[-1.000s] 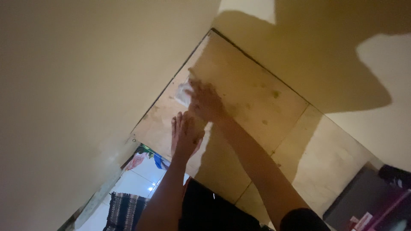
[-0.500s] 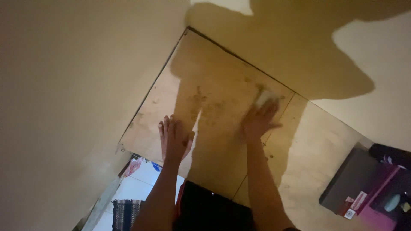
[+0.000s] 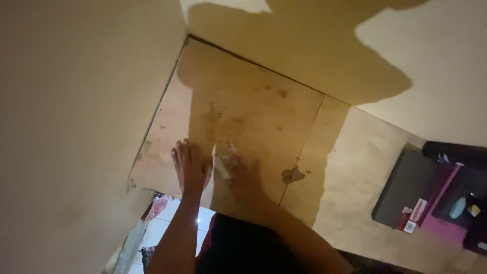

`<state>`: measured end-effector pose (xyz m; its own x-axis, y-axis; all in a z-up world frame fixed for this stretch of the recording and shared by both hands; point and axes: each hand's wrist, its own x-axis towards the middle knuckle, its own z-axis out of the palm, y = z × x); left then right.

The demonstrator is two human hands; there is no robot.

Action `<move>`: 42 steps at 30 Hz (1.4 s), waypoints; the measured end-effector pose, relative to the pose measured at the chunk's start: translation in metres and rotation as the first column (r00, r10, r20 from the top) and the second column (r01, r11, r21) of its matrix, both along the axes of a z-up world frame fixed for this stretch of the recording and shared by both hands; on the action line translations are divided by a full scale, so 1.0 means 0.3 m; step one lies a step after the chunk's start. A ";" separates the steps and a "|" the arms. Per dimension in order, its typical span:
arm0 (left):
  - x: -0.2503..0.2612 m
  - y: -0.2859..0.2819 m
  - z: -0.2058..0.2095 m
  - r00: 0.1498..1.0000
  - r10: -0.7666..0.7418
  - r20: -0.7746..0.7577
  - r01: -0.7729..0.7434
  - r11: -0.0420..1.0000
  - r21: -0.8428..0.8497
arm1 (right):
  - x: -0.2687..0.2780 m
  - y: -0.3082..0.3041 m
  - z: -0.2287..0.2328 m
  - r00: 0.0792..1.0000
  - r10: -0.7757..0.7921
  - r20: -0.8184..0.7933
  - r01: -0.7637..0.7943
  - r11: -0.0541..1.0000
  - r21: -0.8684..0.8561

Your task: Wiping a wooden desk surface with a cloth and organizing various items including a laptop and a cylindrical device

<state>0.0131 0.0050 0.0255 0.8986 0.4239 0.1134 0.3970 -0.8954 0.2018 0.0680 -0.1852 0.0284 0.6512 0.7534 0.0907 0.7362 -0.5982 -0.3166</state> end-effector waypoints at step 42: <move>0.562 -0.703 -0.098 0.785 -0.610 0.108 0.598 0.701 -0.389 | -0.187 -1.081 -0.023 0.529 -0.830 -0.176 0.701 0.544 -0.461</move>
